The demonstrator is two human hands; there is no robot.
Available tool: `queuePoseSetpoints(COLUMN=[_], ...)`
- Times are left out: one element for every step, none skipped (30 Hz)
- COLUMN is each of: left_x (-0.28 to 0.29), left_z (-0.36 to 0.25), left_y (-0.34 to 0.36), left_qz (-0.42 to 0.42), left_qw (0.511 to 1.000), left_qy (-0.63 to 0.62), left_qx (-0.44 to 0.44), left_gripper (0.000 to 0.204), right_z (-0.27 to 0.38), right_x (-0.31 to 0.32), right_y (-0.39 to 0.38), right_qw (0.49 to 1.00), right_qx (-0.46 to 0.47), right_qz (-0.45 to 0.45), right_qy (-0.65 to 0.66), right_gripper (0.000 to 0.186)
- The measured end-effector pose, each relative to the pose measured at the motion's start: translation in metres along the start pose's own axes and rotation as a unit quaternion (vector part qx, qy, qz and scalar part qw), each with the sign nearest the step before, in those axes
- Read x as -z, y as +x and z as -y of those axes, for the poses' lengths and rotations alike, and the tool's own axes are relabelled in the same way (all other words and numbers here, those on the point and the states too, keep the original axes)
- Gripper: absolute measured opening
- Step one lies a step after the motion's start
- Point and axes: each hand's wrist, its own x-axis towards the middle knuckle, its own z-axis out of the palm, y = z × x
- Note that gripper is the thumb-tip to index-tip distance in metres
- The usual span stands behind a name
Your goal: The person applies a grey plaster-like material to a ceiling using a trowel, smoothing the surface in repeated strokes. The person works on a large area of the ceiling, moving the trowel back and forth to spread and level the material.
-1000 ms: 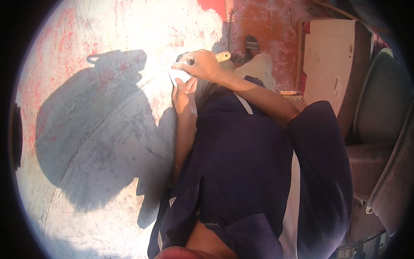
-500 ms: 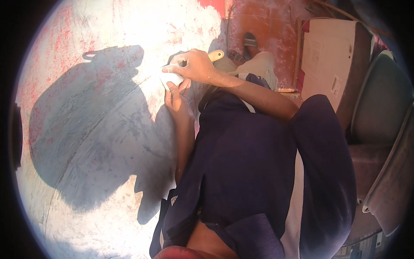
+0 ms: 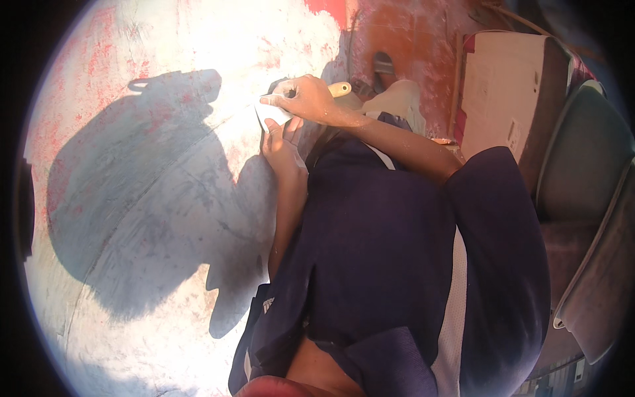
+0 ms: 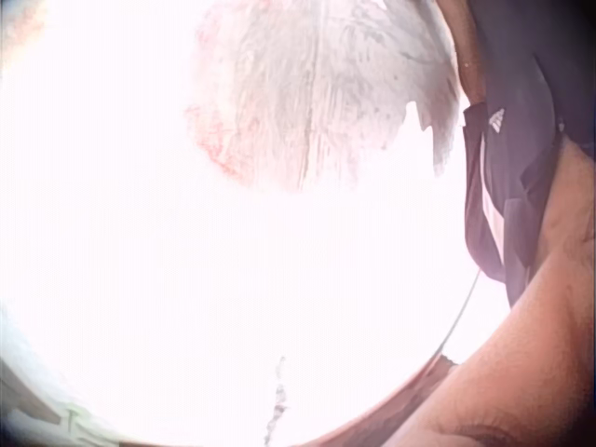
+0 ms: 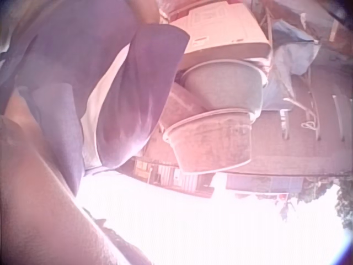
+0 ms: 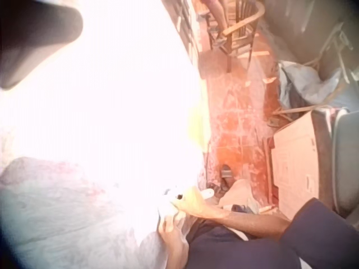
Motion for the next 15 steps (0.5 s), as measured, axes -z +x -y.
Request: queuePoseSetpoints(left_x=[0.001, 0.005, 0.007, 0.007, 0.008, 0.005, 0.002, 0.0, -0.004, -0.003, -0.002, 0.0, 0.002, 0.003, 0.004], left_z=[0.0, -0.001, -0.003, -0.003, -0.006, -0.007, -0.009, -0.012, -0.014, -0.02, -0.024, -0.027, -0.029, -0.029, -0.028], left_y=[-0.001, -0.004, -0.006, -0.006, -0.008, -0.008, -0.008, -0.009, -0.009, -0.013, -0.017, -0.02, -0.023, -0.022, -0.023], left_qz=[-0.001, -0.038, 0.001, 0.008, -0.008, 0.004, -0.006, -0.015, -0.011, -0.004, -0.031, -0.025, -0.037, -0.058, -0.02], left_qw=[1.0, 0.999, 0.999, 0.999, 0.999, 0.999, 1.0, 1.0, 1.0, 0.999, 0.999, 1.0, 0.999, 0.998, 1.0], left_qy=[0.0, 0.007, 0.017, 0.017, 0.009, 0.005, 0.008, 0.011, 0.024, 0.021, 0.008, -0.002, -0.019, -0.034, -0.017], left_qx=[0.001, -0.016, -0.03, -0.034, -0.037, -0.041, -0.027, -0.013, 0.007, 0.025, 0.015, -0.007, -0.029, -0.005, -0.006], left_gripper=[0.062, 0.062, 0.06, 0.059, 0.058, 0.058, 0.058, 0.057, 0.057, 0.056, 0.056, 0.056, 0.055, 0.056, 0.056], right_z=[0.0, 0.0, 0.001, 0.001, 0.002, 0.004, 0.006, 0.008, 0.01, 0.014, 0.016, 0.018, 0.02, 0.02, 0.021], right_x=[0.0, -0.002, -0.004, -0.005, -0.006, -0.007, -0.007, -0.007, -0.005, -0.006, -0.007, -0.007, -0.007, -0.006, -0.006], right_y=[0.0, -0.001, -0.002, -0.002, -0.003, -0.002, -0.001, -0.002, -0.002, -0.004, -0.007, -0.008, -0.008, -0.008, -0.008], right_qw=[1.0, 0.999, 1.0, 1.0, 0.999, 0.999, 0.999, 1.0, 1.0, 0.999, 0.998, 0.995, 0.995, 0.994, 0.99], right_qx=[0.004, 0.036, 0.007, 0.002, 0.02, 0.053, 0.039, 0.024, -0.027, -0.004, -0.021, -0.024, -0.036, -0.035, -0.001], right_qz=[0.004, 0.026, 0.012, 0.019, 0.034, -0.012, -0.004, 0.004, 0.008, 0.025, 0.033, 0.051, 0.047, 0.054, 0.082], right_qy=[-0.004, 0.031, 0.015, 0.015, 0.027, 0.004, 0.007, 0.012, -0.006, 0.034, 0.052, 0.083, 0.076, 0.083, 0.114], right_gripper=[0.037, 0.036, 0.035, 0.035, 0.035, 0.041, 0.04, 0.04, 0.039, 0.039, 0.039, 0.038, 0.036, 0.033, 0.03])
